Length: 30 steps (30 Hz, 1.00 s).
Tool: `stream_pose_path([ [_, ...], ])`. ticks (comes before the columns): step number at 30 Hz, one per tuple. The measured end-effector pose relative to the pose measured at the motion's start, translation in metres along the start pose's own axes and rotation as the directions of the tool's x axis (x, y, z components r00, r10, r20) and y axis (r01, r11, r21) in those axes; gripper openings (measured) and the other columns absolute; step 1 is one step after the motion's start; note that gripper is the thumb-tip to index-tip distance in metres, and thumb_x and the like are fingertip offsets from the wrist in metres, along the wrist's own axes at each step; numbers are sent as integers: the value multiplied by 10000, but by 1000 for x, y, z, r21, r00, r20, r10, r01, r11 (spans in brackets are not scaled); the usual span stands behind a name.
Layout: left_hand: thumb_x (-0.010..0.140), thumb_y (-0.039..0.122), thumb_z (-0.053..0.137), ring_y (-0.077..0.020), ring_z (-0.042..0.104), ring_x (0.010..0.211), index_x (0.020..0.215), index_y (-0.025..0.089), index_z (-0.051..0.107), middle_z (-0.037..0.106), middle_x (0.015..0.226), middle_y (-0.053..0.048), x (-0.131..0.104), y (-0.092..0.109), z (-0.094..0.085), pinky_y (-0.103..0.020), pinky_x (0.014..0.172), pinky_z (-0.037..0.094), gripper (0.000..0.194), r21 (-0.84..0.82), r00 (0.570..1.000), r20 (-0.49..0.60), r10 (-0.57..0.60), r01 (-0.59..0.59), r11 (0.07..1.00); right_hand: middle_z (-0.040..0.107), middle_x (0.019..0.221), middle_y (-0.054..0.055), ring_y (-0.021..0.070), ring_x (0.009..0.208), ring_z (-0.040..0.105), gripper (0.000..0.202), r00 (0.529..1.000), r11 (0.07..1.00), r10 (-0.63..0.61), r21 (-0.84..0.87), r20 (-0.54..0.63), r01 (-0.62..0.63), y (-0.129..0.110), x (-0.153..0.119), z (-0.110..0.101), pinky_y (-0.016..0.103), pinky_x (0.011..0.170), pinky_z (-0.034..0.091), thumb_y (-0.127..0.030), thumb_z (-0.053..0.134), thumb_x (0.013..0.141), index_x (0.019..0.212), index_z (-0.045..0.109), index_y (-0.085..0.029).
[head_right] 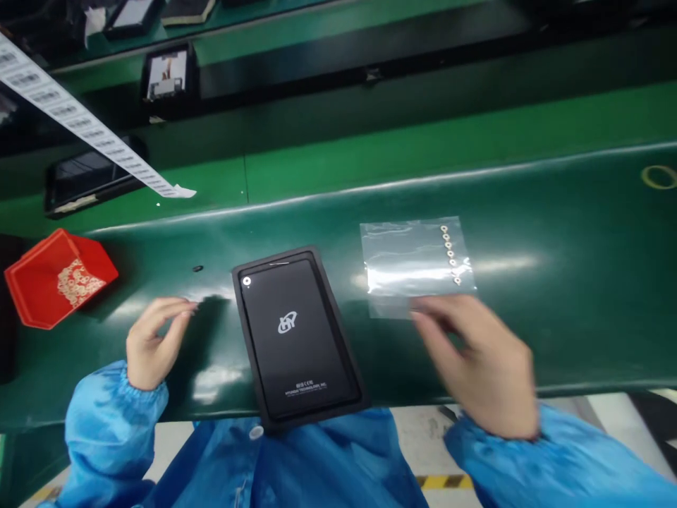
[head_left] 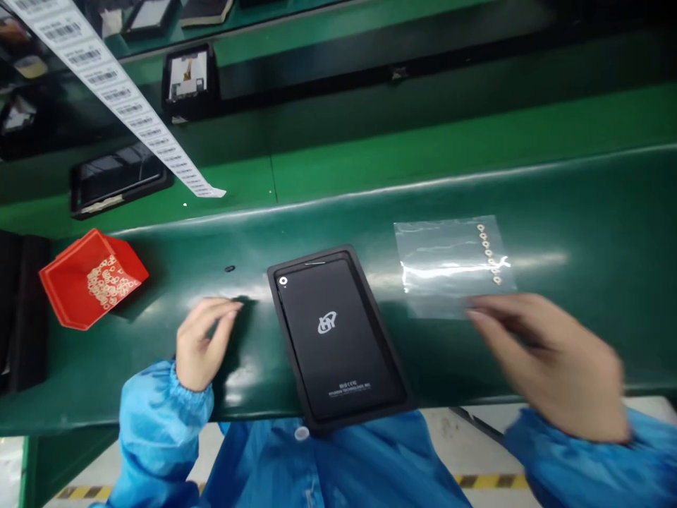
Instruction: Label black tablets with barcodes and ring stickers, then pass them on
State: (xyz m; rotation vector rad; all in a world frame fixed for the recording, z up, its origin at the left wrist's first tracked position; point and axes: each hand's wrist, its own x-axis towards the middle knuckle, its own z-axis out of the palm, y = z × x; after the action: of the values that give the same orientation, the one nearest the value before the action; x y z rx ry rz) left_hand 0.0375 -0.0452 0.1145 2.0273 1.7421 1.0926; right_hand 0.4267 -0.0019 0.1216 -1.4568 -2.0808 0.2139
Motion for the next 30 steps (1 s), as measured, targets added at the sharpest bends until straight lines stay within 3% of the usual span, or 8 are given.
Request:
stream_pose_path([
  [2,933,101,593,-99,639,784,952,198,677,673,843,2,5,27,11,-202,752,496,129,-149,987,158,22,1,989,640,868,51,179,798,646,91,984,962,-155,240,91,130,-38,21,11,289,709,540,-211,572,958,912,650,-203],
  [4,929,155,622,-100,620,702,871,188,666,665,773,11,10,49,21,-209,681,481,80,-264,961,274,36,39,964,625,859,44,150,776,633,111,957,865,-240,483,163,134,-70,38,24,257,689,530,-146,561,958,925,659,-187],
  [8,898,209,658,-100,568,612,763,171,643,629,681,12,13,70,26,-216,597,437,142,-393,926,377,-7,167,904,612,822,22,98,667,581,109,878,601,-335,796,341,-80,-106,49,42,204,590,489,-126,563,951,895,649,-163],
  [11,878,161,636,-89,543,596,789,172,668,613,666,17,8,70,21,-201,580,416,95,-425,907,418,-56,250,870,612,847,21,87,672,578,96,847,513,-346,837,404,-190,-112,46,50,194,594,487,-118,571,935,893,647,-159],
  [15,862,115,594,-85,539,592,810,176,682,625,677,19,2,65,16,-196,575,410,119,-428,893,440,-94,300,852,596,827,2,98,698,569,96,840,599,-327,782,433,-170,-113,42,58,211,627,476,-90,569,920,943,613,-173],
  [21,879,120,558,-83,559,609,749,173,632,624,671,27,5,57,16,-186,593,423,159,-435,897,431,-97,301,849,571,832,4,102,679,543,81,794,669,-426,742,434,-47,-121,50,58,223,612,438,-121,531,967,925,571,-178],
  [30,914,173,558,-99,580,617,794,182,679,654,709,11,-2,35,0,-218,580,428,171,-439,867,476,-144,377,816,596,849,21,131,734,568,134,686,724,-547,683,481,98,-137,70,71,238,661,451,-169,464,1025,911,532,-187],
])
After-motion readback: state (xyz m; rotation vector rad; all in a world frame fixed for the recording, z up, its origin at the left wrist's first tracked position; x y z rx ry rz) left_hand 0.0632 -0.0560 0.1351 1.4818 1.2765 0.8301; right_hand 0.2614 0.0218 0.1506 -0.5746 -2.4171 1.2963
